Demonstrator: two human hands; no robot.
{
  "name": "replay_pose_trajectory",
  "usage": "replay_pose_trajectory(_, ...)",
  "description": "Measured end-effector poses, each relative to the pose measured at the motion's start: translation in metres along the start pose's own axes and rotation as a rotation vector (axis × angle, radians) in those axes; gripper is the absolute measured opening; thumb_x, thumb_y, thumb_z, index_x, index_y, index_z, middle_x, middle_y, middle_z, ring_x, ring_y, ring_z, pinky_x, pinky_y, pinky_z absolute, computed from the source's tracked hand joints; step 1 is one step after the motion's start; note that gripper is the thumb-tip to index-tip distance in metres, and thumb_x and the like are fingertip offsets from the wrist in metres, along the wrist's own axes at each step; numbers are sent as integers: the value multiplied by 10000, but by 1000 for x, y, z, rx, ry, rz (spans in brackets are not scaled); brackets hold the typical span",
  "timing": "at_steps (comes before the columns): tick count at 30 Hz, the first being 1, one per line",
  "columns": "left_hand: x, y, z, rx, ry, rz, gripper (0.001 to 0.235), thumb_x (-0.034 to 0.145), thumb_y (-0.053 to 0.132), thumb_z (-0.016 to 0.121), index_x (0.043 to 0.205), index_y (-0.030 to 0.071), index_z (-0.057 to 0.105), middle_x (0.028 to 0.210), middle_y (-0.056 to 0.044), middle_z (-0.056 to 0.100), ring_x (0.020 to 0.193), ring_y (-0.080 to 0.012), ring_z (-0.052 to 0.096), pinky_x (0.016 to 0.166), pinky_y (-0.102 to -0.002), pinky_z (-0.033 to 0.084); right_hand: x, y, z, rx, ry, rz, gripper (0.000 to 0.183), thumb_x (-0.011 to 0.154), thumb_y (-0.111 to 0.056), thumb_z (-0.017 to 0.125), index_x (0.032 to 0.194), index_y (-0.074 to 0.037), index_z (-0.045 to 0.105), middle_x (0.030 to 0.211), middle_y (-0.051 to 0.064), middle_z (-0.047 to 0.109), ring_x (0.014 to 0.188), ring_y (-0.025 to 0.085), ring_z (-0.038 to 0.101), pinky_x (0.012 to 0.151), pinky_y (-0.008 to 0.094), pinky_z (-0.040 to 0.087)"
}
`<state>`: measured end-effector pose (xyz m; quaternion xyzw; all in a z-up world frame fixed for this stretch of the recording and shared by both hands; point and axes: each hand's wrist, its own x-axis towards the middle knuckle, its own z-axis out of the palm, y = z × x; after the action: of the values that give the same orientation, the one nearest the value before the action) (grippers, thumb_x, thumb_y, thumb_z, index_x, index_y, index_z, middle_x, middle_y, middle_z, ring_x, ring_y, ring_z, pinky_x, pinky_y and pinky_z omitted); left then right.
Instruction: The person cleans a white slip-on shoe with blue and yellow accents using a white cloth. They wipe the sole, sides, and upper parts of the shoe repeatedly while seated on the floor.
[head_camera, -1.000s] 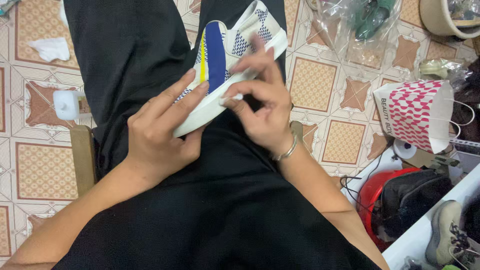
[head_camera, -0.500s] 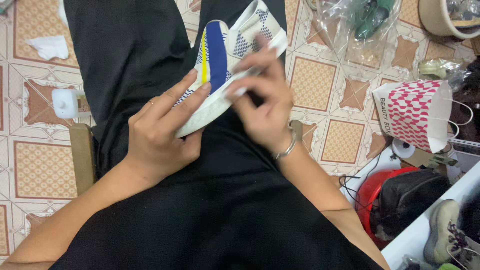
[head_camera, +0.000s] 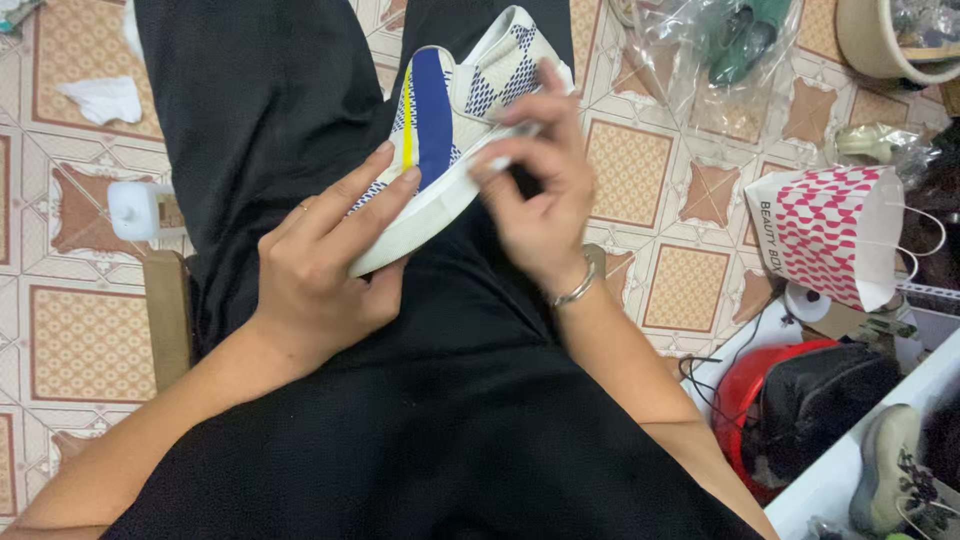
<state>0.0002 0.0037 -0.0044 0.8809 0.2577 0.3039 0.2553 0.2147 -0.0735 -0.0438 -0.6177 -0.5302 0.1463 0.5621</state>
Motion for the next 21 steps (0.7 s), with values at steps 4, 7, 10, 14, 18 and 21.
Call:
replay_pose_trajectory(4, -1, 1, 0, 21, -8, 18, 612, 753, 2, 793, 1346, 110, 684, 1419, -148, 645, 1081, -287, 737, 936, -345, 596, -5, -1, 1, 9, -65, -1, 101, 870, -95, 856, 902, -110, 761, 1245, 49, 605, 1465, 322, 400, 1344, 521, 157)
replay_pose_trajectory(7, -1, 1, 0, -39, -12, -20, 604, 762, -3, 797, 1346, 99, 680, 1424, -161, 637, 1065, -280, 736, 905, -327, 594, 4, 5, -7, -56, -33, 7, 94, 881, -74, 845, 897, -116, 762, 1262, 44, 597, 1440, 302, 444, 1339, 508, 161)
replay_pose_trajectory(10, -1, 3, 0, 18, -14, 14, 621, 734, -26, 778, 1334, 105, 692, 1404, -150, 657, 1029, -276, 743, 913, -342, 597, -12, -5, 1, 9, -112, -29, 94, 887, -66, 831, 889, -124, 757, 1233, 32, 594, 1512, 288, 366, 1315, 480, 168)
replay_pose_trajectory(14, -2, 3, 0, -36, 4, -19, 589, 786, -6, 799, 1352, 110, 684, 1414, -148, 655, 1099, -282, 742, 945, -341, 599, -1, 5, -9, 35, -35, 51, 83, 926, -82, 839, 929, -115, 763, 1281, 45, 583, 1547, 292, 323, 1318, 485, 240)
replay_pose_trajectory(18, 0, 2, 0, -16, 14, -29, 569, 771, -13, 806, 1320, 100, 706, 1384, -159, 677, 1056, -284, 745, 903, -340, 603, -22, -7, 4, -5, -80, 38, 123, 793, -95, 871, 833, -93, 755, 1158, 59, 622, 1340, 295, 541, 1383, 553, 229)
replay_pose_trajectory(21, 1, 0, -4, -92, 24, -54, 544, 830, 23, 842, 1348, 83, 688, 1399, -167, 667, 1149, -296, 735, 957, -334, 610, -6, 15, -7, -36, -19, -4, 98, 880, -103, 859, 891, -105, 762, 1287, 52, 616, 1425, 285, 479, 1320, 486, 294)
